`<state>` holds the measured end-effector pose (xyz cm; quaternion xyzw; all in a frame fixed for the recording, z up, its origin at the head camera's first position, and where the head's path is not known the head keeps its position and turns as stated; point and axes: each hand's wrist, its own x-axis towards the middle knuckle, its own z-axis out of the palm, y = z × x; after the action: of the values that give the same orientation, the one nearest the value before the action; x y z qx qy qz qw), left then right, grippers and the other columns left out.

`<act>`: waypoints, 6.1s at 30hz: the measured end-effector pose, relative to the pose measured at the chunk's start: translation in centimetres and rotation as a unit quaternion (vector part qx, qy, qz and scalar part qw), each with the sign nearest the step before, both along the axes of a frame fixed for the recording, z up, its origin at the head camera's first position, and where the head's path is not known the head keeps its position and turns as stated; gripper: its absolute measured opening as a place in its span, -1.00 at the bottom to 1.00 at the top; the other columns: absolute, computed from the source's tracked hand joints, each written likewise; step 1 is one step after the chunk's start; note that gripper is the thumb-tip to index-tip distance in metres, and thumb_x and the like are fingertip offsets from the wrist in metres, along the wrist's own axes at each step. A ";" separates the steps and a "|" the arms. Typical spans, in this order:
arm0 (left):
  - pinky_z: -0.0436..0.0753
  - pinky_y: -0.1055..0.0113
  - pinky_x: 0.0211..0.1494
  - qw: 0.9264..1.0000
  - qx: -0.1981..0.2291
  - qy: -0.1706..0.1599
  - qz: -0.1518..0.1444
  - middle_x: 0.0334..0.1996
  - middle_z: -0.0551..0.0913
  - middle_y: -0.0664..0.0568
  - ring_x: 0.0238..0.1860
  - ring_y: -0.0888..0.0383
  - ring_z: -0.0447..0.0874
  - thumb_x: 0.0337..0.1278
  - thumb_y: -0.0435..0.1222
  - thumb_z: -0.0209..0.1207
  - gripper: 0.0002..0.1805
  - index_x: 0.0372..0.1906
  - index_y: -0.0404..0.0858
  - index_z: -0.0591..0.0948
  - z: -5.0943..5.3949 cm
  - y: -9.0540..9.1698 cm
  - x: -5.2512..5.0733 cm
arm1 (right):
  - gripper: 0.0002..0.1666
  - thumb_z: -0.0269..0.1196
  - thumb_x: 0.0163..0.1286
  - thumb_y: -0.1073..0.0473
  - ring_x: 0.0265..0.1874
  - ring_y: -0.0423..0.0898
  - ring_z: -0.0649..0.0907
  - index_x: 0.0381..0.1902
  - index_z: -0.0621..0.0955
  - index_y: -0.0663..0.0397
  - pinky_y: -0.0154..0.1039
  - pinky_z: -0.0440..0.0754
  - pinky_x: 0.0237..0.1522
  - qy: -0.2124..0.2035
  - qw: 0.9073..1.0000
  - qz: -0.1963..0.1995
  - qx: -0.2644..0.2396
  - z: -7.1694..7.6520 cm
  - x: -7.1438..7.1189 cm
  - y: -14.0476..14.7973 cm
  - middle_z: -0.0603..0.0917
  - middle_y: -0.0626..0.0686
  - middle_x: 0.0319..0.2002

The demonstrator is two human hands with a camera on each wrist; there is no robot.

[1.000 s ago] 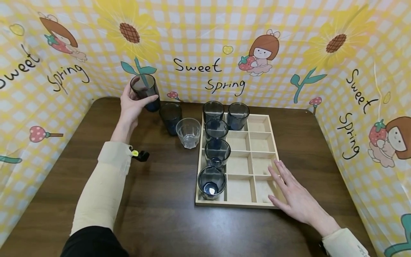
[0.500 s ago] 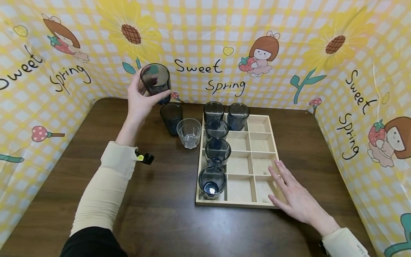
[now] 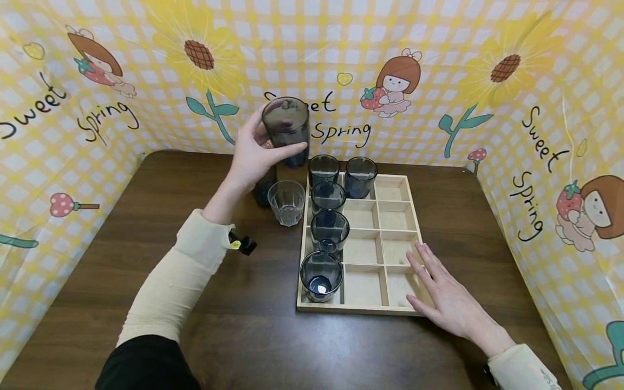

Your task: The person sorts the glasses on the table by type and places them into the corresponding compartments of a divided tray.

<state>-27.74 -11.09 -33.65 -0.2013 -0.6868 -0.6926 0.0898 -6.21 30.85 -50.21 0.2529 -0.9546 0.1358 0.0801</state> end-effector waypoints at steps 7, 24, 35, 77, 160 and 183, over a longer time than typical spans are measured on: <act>0.77 0.23 0.27 0.997 -0.006 -0.033 -0.075 0.25 0.77 -0.16 0.27 0.00 0.78 0.14 -0.47 0.55 -0.13 0.56 0.02 0.54 0.7 4.2 1.0 | 0.10 0.42 0.51 -0.13 0.81 0.15 0.11 0.79 0.17 0.05 -0.65 -0.29 0.62 -0.001 1.000 -0.003 0.003 -0.1 0.1 0.0 0.09 0.32 0.78; 0.76 0.24 0.09 0.975 -0.185 -0.002 -0.124 0.18 0.75 -0.09 0.06 0.08 0.75 0.09 -0.16 0.65 -0.09 0.53 -0.13 0.45 -3.2 10.6 1.7 | 0.08 0.40 0.52 -0.15 0.80 0.17 0.14 0.77 0.20 0.10 -0.58 -0.29 0.66 0.008 1.000 0.002 0.008 0.0 -0.1 0.0 0.13 0.36 0.76; 0.74 0.22 0.15 0.956 -0.249 0.048 -0.148 0.11 0.73 -0.07 0.04 0.09 0.76 0.05 -0.10 0.68 -0.09 0.42 -0.20 0.41 -6.0 12.8 1.3 | 0.09 0.40 0.51 -0.16 0.79 0.18 0.15 0.78 0.19 0.09 -0.57 -0.29 0.67 0.004 1.000 -0.003 0.009 -0.1 -0.2 0.1 0.14 0.36 0.76; 0.05 -0.29 0.81 0.709 -0.647 0.282 0.005 0.51 0.49 0.01 0.64 -0.08 0.27 -0.22 0.62 0.45 0.12 0.44 0.05 0.65 -6.8 14.4 1.8 | 0.07 0.39 0.52 -0.16 0.80 0.19 0.11 0.77 0.20 0.10 -0.56 -0.32 0.66 -0.018 1.000 -0.011 0.021 0.2 0.0 -0.1 0.11 0.33 0.78; 0.38 0.12 0.67 0.967 0.002 -0.216 0.136 0.59 0.37 -0.18 0.62 -0.06 0.33 0.27 -0.35 0.51 0.03 0.71 -0.17 0.18 -12.8 -3.8 -0.5 | 0.07 0.40 0.52 -0.10 0.83 0.11 0.04 0.78 0.19 0.08 -0.60 -0.28 0.66 -0.001 1.000 0.005 0.008 0.0 0.0 0.0 0.09 0.30 0.78; 0.50 0.35 0.55 0.953 0.158 -0.231 0.112 0.21 0.67 0.12 0.23 0.26 0.65 0.29 -0.47 0.48 -0.25 0.54 -0.14 0.51 -10.0 -6.5 -0.7 | 0.07 0.41 0.51 -0.09 0.81 0.18 0.08 0.78 0.20 0.08 -0.63 -0.30 0.64 -0.015 1.000 -0.001 0.010 0.1 0.0 0.0 0.07 0.29 0.79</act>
<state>-28.44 -17.57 -43.61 0.0595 -0.5890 -0.8052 0.0363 -6.21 30.82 -50.16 0.2506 -0.9573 0.1296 0.0633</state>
